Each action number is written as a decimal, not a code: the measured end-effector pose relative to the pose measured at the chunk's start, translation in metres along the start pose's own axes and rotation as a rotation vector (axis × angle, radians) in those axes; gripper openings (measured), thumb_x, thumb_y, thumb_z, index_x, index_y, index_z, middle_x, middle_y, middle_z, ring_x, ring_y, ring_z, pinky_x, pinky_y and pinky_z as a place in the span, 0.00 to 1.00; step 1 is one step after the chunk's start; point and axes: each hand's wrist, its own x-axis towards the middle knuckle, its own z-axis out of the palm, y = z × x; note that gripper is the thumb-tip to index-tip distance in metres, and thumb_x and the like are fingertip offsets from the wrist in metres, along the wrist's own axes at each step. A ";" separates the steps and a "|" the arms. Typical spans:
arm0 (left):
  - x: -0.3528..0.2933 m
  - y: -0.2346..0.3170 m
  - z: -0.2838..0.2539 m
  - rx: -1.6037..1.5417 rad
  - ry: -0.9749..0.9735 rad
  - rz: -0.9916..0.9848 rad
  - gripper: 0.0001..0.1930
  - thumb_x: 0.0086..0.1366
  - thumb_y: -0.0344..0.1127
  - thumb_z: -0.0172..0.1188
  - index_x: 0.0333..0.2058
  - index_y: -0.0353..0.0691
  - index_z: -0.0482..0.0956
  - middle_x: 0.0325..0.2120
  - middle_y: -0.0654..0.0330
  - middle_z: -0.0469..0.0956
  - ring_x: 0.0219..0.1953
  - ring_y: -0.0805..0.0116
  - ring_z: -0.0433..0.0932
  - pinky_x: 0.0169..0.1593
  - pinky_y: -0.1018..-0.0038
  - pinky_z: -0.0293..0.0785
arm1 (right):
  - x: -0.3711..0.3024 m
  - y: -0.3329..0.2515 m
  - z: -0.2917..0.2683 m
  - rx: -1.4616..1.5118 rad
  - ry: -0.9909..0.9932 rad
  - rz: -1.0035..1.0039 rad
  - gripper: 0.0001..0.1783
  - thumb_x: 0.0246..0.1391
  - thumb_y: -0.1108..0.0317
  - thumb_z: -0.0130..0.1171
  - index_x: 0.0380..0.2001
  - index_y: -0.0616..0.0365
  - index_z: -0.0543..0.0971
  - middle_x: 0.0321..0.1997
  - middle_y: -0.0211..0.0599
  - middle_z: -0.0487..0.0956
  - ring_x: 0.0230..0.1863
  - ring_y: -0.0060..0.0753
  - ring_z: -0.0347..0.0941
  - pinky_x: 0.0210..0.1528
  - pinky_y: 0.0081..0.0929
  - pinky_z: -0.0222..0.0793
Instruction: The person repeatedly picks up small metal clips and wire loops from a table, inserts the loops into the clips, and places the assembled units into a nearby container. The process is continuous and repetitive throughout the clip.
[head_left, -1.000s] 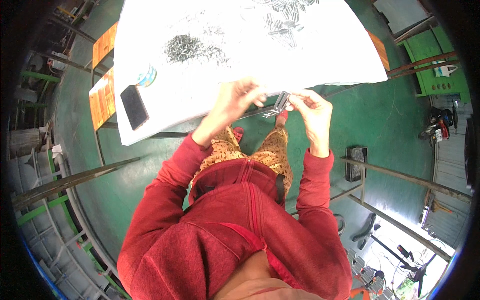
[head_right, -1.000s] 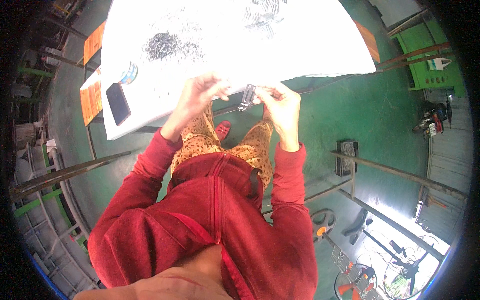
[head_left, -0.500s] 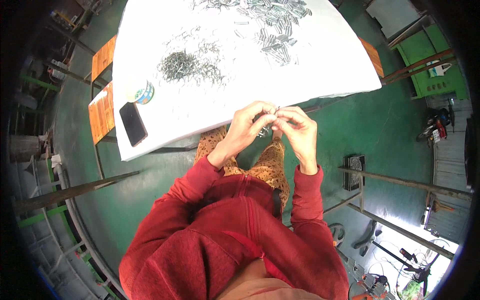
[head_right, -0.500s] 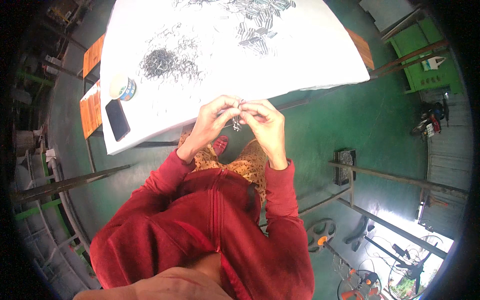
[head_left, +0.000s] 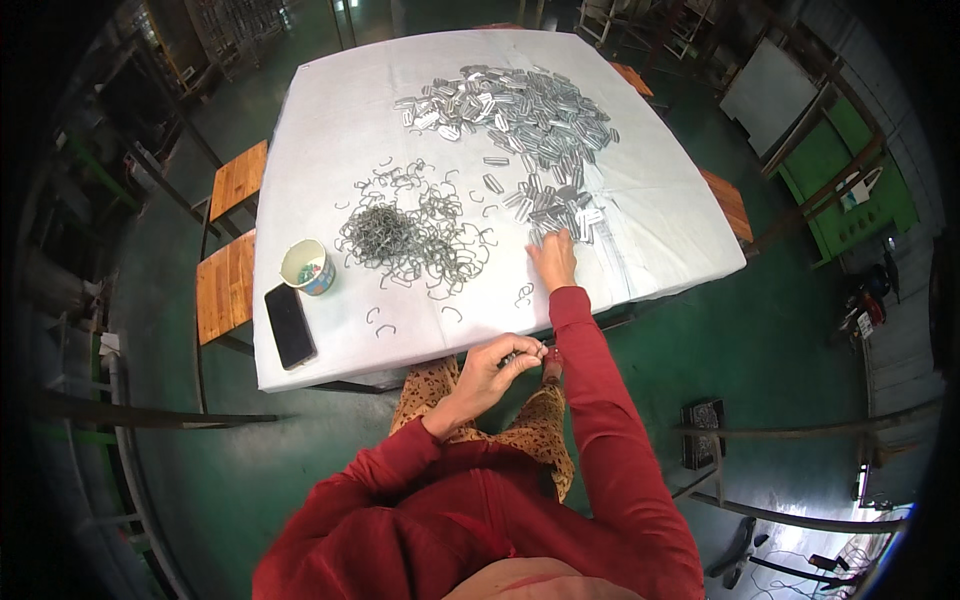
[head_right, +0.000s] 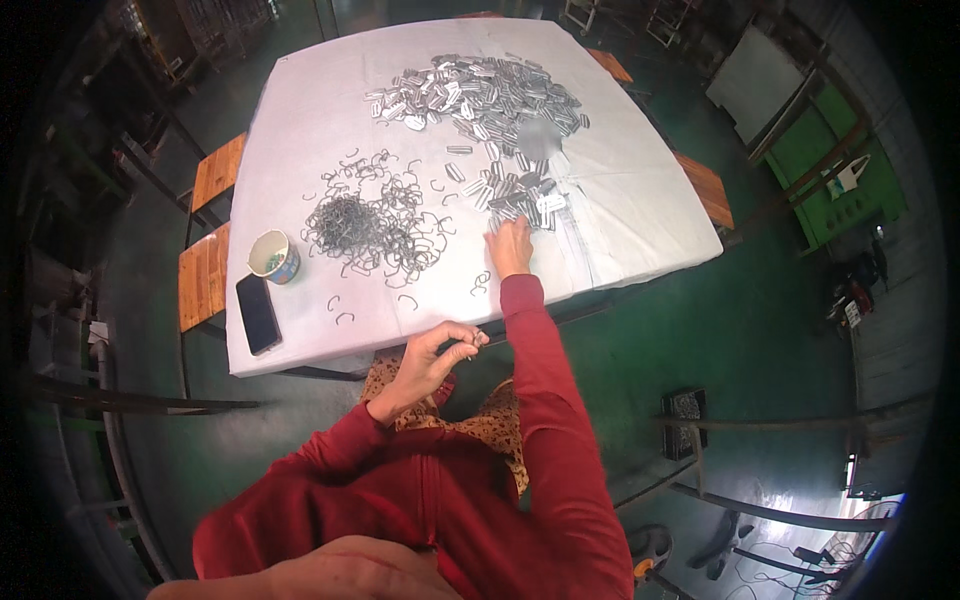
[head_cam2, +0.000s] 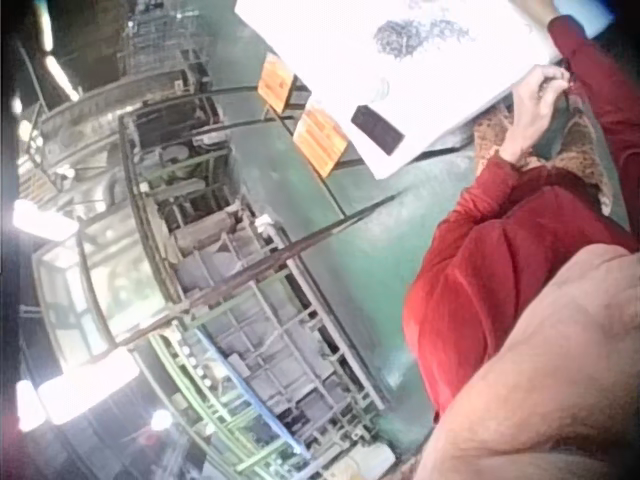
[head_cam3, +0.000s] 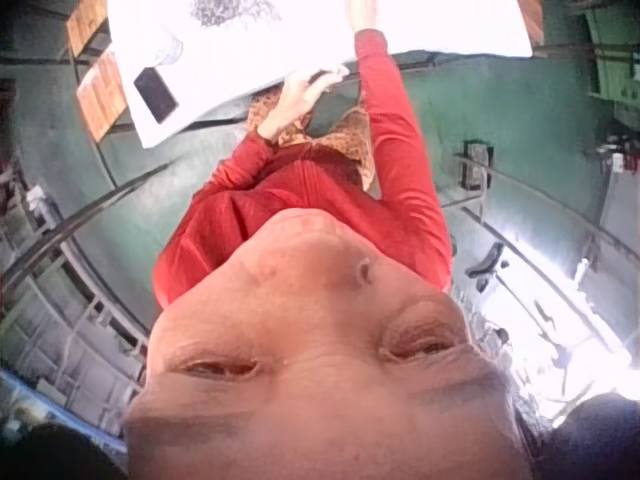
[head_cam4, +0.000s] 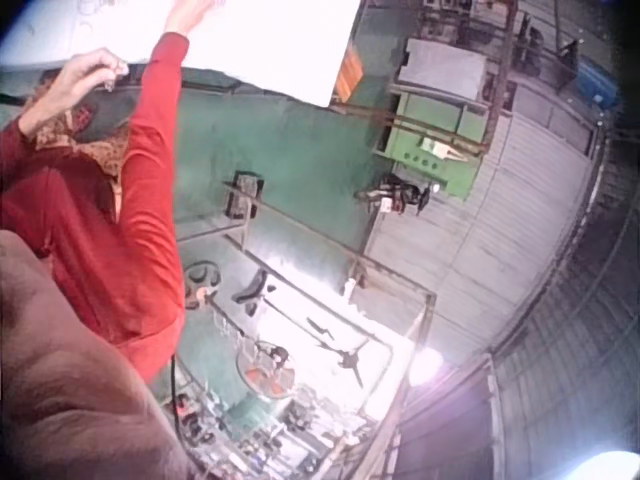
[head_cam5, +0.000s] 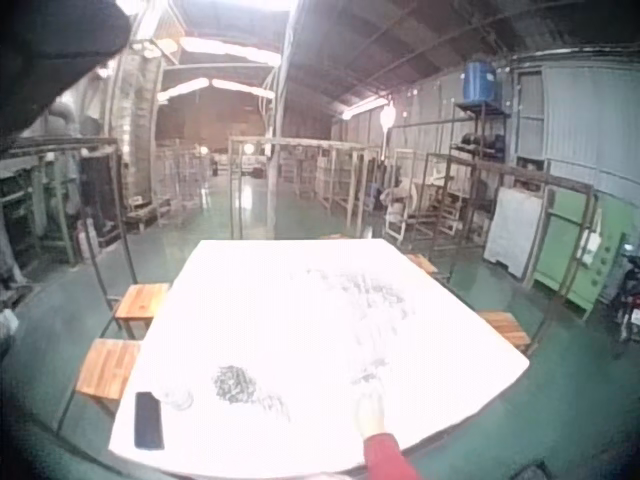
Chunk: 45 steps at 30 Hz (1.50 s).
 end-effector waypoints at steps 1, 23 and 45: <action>0.001 0.001 0.000 -0.021 0.008 -0.009 0.03 0.60 0.24 0.56 0.33 0.32 0.73 0.34 0.57 0.78 0.38 0.71 0.76 0.43 0.76 0.73 | -0.001 -0.002 -0.002 -0.029 0.022 0.014 0.14 0.47 0.67 0.61 0.33 0.68 0.76 0.33 0.56 0.74 0.32 0.52 0.75 0.35 0.40 0.72; 0.008 -0.019 -0.012 0.141 0.025 -0.106 0.04 0.60 0.28 0.57 0.34 0.36 0.75 0.31 0.61 0.79 0.34 0.75 0.77 0.40 0.77 0.73 | -0.065 -0.057 -0.206 1.018 -0.500 0.233 0.37 0.45 0.81 0.59 0.60 0.54 0.63 0.23 0.29 0.75 0.24 0.18 0.72 0.28 0.17 0.70; 0.072 -0.099 -0.173 1.073 0.364 -0.013 0.05 0.53 0.35 0.62 0.28 0.42 0.81 0.27 0.57 0.75 0.35 0.57 0.72 0.37 0.65 0.71 | -0.076 -0.068 -0.200 1.167 -0.317 0.250 0.08 0.46 0.82 0.61 0.32 0.65 0.76 0.29 0.37 0.79 0.27 0.20 0.75 0.26 0.16 0.74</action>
